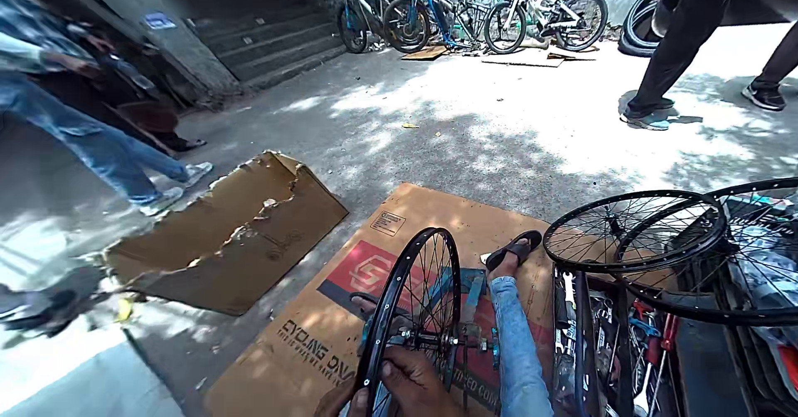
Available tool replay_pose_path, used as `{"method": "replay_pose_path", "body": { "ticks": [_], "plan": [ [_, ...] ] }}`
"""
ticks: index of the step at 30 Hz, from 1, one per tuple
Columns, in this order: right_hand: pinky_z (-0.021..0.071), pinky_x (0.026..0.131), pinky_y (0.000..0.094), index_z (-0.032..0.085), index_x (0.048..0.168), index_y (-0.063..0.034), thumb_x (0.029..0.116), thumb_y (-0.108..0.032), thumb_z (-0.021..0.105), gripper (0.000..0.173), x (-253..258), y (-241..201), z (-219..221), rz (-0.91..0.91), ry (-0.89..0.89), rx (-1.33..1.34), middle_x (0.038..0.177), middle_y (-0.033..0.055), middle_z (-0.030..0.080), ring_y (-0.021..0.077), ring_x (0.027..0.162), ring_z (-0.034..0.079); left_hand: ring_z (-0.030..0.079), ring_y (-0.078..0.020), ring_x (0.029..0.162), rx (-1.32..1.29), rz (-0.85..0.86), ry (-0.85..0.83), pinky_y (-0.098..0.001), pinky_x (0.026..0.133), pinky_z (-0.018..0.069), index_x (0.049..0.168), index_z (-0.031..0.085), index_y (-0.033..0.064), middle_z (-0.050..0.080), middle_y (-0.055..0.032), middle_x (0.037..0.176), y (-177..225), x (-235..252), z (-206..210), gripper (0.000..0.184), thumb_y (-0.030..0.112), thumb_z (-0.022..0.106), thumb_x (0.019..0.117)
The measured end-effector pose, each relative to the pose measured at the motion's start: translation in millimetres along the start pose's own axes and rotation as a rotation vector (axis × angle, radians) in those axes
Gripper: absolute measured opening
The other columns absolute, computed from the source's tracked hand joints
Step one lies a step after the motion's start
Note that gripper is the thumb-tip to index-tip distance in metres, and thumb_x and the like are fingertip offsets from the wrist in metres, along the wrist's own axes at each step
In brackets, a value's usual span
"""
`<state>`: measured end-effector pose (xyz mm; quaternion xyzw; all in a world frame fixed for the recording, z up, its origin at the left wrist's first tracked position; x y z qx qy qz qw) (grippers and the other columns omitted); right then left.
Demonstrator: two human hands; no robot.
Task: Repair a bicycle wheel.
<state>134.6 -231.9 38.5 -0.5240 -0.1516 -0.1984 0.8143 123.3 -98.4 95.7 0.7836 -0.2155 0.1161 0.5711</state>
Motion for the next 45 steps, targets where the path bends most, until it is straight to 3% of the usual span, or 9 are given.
{"method": "replay_pose_path", "body": {
  "ticks": [5,11,17,20,24,29,36,40,45],
  "plan": [
    [0.0568,0.094,0.0258,0.078,0.106,-0.0090,0.1024,-0.022,0.061,0.022,-18.8,-4.8,3.7,0.030,0.134,0.007,0.112,-0.0030,0.076,0.0019,0.104,0.069,0.064,-0.0189,0.120,-0.067,-0.057,0.057,-0.0391,0.106,0.0519,0.124,0.065,-0.0072,0.068,-0.0147,0.126,-5.5,-7.4,-3.1,0.036,0.019,0.065,0.0999],
    [0.0594,0.097,0.0349,0.082,0.099,-0.0136,0.0879,-0.006,0.076,0.015,-17.9,14.8,17.2,-0.022,0.195,0.016,0.123,0.0055,0.074,0.0162,0.114,0.070,0.066,-0.0240,0.117,-0.088,-0.153,0.132,-0.0427,0.104,0.0533,0.148,0.034,-0.0160,0.068,-0.0187,0.125,0.4,3.7,-8.6,0.068,0.010,0.068,0.0948],
    [0.0635,0.070,0.0290,0.056,0.100,-0.0048,0.0604,0.018,0.071,0.048,-1.1,-4.4,12.7,0.083,0.336,-0.120,0.084,-0.0025,0.073,0.0081,0.075,0.071,0.064,-0.0259,0.122,-0.151,-0.140,0.039,-0.0430,0.106,0.0522,0.153,0.021,-0.0160,0.065,-0.0210,0.131,7.2,3.5,4.0,0.075,0.008,0.064,0.0965],
    [0.0643,0.077,0.0276,0.061,0.108,0.0118,0.0733,0.003,0.075,0.038,-3.2,-6.8,18.9,-0.034,0.340,-0.399,0.090,0.0060,0.076,0.0084,0.080,0.074,0.057,-0.0268,0.130,-0.129,-0.166,0.104,-0.0431,0.108,0.0488,0.154,0.019,-0.0148,0.058,-0.0224,0.140,5.8,2.9,8.1,0.083,0.012,0.069,0.0932],
    [0.0604,0.087,0.0323,0.075,0.115,-0.0032,0.0974,-0.027,0.056,0.035,5.8,8.5,20.3,-0.167,0.063,-0.791,0.104,0.0060,0.078,0.0109,0.096,0.073,0.068,-0.0203,0.109,-0.063,-0.135,0.206,-0.0391,0.101,0.0540,0.152,0.026,-0.0136,0.071,-0.0128,0.115,-6.0,-0.9,1.1,0.082,0.012,0.074,0.0901],
    [0.0535,0.103,0.0347,0.066,0.130,-0.0009,0.0952,-0.030,0.067,0.045,6.6,8.2,-18.7,0.015,-0.276,0.001,0.128,0.0087,0.070,0.0133,0.117,0.065,0.071,-0.0221,0.109,-0.105,-0.187,0.261,-0.0391,0.100,0.0575,0.153,0.023,-0.0120,0.074,-0.0128,0.112,6.2,-5.4,5.1,0.089,0.005,0.077,0.0852],
    [0.0535,0.103,0.0357,0.061,0.134,0.0021,0.1003,-0.018,0.066,0.040,30.7,-8.9,-41.7,0.306,-0.589,0.213,0.129,0.0087,0.069,0.0145,0.116,0.066,0.072,-0.0204,0.102,-0.095,-0.201,0.309,-0.0345,0.092,0.0602,0.151,0.028,-0.0117,0.075,-0.0103,0.107,7.1,-3.9,5.7,0.090,0.011,0.081,0.0818],
    [0.0603,0.094,0.0374,0.069,0.120,0.0041,0.0866,0.000,0.078,0.035,27.6,-4.5,-26.7,0.246,-0.332,0.136,0.113,0.0106,0.075,0.0176,0.102,0.073,0.076,-0.0204,0.094,-0.113,-0.207,0.293,-0.0352,0.088,0.0630,0.151,0.030,-0.0117,0.077,-0.0100,0.095,3.7,4.4,3.5,0.088,0.009,0.079,0.0812],
    [0.0575,0.060,0.0197,0.065,0.072,-0.0084,0.0671,-0.005,0.078,0.014,10.2,8.0,20.5,-0.068,0.354,-0.405,0.073,-0.0025,0.069,0.0023,0.065,0.066,0.069,-0.0232,0.110,-0.105,-0.185,0.276,-0.0377,0.101,0.0564,0.147,0.037,-0.0121,0.072,-0.0134,0.115,-6.9,4.9,-1.9,0.082,0.014,0.080,0.0825]
  ]
}}
Point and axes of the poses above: each hand's wrist, its own x-axis towards the middle knuckle, its own z-axis out of the palm, y = z × x, the point moved 2 cm from there along x, towards the middle knuckle
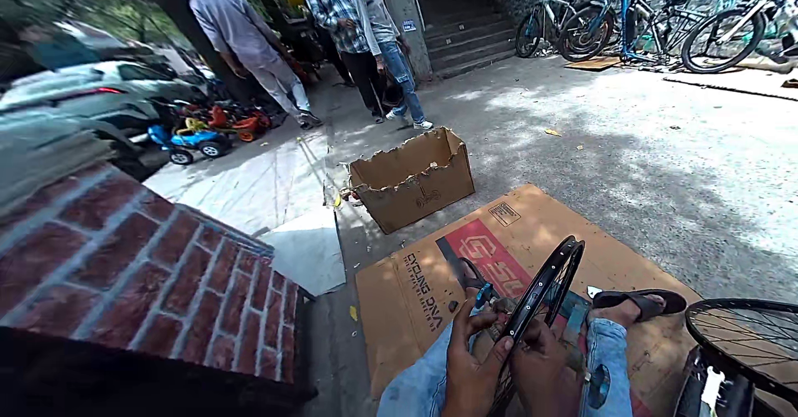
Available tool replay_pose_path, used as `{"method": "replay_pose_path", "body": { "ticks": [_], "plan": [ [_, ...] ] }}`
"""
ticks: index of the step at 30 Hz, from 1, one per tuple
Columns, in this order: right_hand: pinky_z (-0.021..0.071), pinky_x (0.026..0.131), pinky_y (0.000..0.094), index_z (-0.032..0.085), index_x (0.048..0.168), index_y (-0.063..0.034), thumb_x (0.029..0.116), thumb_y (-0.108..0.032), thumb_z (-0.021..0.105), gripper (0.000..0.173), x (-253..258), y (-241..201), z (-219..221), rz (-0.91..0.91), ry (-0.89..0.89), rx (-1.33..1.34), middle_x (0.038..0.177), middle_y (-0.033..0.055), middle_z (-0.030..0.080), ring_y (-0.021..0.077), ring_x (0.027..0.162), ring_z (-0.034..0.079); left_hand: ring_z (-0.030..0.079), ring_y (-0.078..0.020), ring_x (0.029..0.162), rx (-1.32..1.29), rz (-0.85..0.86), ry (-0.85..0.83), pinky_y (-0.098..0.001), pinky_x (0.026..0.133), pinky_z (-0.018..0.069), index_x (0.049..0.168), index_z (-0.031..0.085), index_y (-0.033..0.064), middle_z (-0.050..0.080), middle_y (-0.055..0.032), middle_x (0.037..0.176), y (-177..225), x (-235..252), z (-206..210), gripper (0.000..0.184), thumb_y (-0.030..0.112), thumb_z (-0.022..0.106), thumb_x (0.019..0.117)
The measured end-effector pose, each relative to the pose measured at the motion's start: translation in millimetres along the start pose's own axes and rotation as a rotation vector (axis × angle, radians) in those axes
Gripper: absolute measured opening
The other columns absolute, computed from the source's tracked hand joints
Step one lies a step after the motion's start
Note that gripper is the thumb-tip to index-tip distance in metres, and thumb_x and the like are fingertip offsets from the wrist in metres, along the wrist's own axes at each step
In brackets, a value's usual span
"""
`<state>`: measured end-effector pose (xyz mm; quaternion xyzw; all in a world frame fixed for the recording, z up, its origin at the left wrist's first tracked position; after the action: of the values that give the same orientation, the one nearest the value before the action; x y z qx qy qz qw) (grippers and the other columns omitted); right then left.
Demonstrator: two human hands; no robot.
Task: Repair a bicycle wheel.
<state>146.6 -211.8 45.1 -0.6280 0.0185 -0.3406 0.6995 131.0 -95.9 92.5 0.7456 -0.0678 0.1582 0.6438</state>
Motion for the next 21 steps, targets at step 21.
{"method": "replay_pose_path", "body": {
  "ticks": [21],
  "plan": [
    [0.0601,0.096,0.0341,0.072,0.100,-0.0078,0.1002,-0.023,0.064,0.017,-28.2,6.1,-23.5,-0.166,-0.140,0.000,0.118,0.0105,0.073,0.0173,0.113,0.070,0.064,-0.0261,0.121,-0.093,-0.015,-0.275,-0.0406,0.106,0.0531,0.142,0.049,-0.0078,0.067,-0.0154,0.129,5.4,7.9,4.9,0.055,0.005,0.062,0.0911]
  ]
}}
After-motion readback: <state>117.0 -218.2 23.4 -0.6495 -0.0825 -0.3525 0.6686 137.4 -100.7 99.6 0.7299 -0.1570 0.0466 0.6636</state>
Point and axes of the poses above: each hand's wrist, its own x-axis towards the middle knuckle, its own z-axis out of the palm, y = z × x, the point moved 2 cm from there along x, towards the middle knuckle
